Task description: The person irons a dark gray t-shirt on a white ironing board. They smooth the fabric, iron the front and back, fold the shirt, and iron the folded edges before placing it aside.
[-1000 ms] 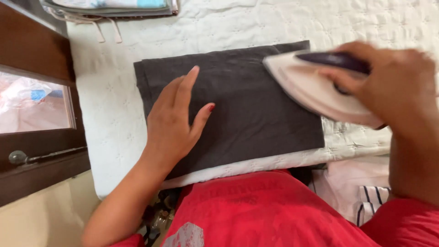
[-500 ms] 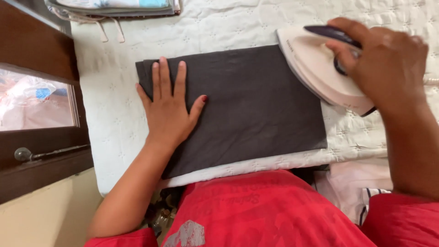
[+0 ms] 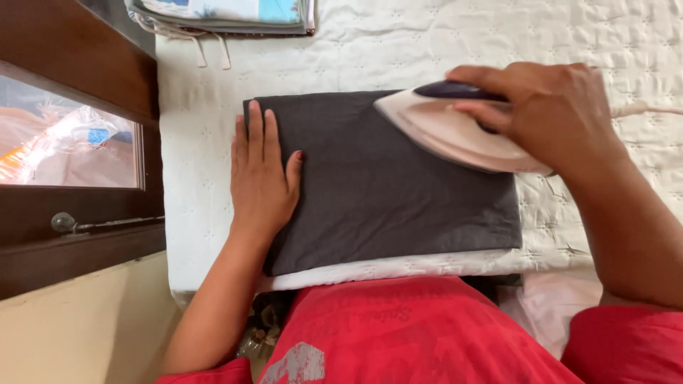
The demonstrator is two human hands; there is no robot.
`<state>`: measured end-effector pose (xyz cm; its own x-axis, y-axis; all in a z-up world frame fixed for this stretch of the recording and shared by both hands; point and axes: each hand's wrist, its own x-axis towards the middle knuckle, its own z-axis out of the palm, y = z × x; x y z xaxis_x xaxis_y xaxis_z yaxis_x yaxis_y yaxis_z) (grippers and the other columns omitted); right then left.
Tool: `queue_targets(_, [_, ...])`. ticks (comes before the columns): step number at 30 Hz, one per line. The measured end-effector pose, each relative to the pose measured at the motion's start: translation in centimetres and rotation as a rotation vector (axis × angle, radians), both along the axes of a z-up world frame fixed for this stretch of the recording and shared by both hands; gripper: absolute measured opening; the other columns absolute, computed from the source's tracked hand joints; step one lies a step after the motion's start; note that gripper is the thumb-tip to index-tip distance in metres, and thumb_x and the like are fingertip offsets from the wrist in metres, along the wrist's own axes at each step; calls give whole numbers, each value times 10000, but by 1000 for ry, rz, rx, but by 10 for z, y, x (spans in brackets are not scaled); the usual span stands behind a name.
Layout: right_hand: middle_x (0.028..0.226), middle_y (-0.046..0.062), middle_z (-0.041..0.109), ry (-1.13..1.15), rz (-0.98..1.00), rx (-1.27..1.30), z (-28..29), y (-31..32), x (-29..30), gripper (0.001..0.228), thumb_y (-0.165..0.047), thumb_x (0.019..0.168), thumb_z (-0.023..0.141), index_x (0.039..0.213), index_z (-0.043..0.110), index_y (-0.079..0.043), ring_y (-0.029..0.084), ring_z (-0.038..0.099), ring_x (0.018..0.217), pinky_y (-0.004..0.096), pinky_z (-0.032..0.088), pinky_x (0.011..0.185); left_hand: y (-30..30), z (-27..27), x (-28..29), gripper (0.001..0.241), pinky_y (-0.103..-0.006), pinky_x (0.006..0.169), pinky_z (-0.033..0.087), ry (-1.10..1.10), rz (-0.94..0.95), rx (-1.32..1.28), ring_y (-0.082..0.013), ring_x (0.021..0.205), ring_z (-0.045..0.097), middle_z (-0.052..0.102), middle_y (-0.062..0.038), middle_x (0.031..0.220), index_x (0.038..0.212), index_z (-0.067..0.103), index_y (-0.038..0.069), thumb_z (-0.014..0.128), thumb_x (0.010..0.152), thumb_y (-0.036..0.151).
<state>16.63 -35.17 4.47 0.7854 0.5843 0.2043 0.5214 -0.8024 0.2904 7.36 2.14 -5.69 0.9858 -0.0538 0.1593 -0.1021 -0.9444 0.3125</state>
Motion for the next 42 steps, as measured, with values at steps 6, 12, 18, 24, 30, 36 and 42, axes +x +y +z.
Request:
queue_targets(6, [921, -43, 789, 72, -128, 109, 6, -3, 6, 450, -654, 1106, 672, 1473, 776, -415, 203, 737, 795, 377, 512, 695, 11, 16, -28, 446, -538, 856, 505, -136, 161, -104, -433, 1051, 584, 577, -216, 1250, 1397, 544, -18, 650, 1052, 244])
queue_targets(12, [845, -149, 695, -27, 257, 98, 15, 74, 0, 398, -643, 1054, 642, 1394, 734, -456, 68, 684, 686, 264, 435, 522, -6, 15, -37, 390, -616, 589, 466, 108, 472, -163, -501, 723, 659, 726, -166, 866, 1251, 492, 127, 583, 1033, 437])
queue_targets(18, [691, -102, 616, -6, 217, 32, 7, 105, 13, 417, -702, 1049, 542, 1374, 689, -487, 209, 656, 544, 358, 430, 417, -2, 10, -43, 313, -503, 518, 439, 116, 494, -234, -370, 545, 596, 611, -55, 630, 1214, 495, 155, 584, 1053, 408])
queue_targets(24, [860, -32, 774, 162, 10, 47, 16, 107, 27, 493, -719, 1033, 534, 1427, 683, -463, 305, 733, 705, 442, 512, 522, -1, 1, -44, 287, -464, 475, 408, 34, 461, -222, -320, 482, 561, 570, -12, 590, 1210, 501, 158, 593, 1056, 381])
queue_targets(30, [644, -84, 639, 22, 285, 69, 7, 153, 18, 426, -696, 1045, 537, 1337, 698, -430, 203, 629, 497, 345, 405, 389, 0, -4, -47, 212, -464, 471, 403, -42, 439, -205, -330, 524, 588, 625, -10, 673, 1138, 528, 172, 603, 1056, 352])
queue_targets(36, [593, -71, 621, -23, 219, 36, -2, 151, 31, 439, -682, 1068, 512, 1359, 673, -394, 187, 617, 462, 322, 383, 364, 0, -2, -46, 178, -481, 499, 426, -51, 423, -203, -340, 576, 623, 665, -26, 720, 1073, 555, 184, 619, 1060, 349])
queue_targets(42, [834, 56, 775, 215, -63, 180, 22, 62, 40, 455, -644, 1043, 631, 1396, 734, -375, 324, 724, 727, 435, 506, 590, 3, 0, -46, 147, -448, 473, 416, -107, 369, -157, -289, 588, 616, 682, 10, 764, 1035, 588, 188, 641, 1069, 321])
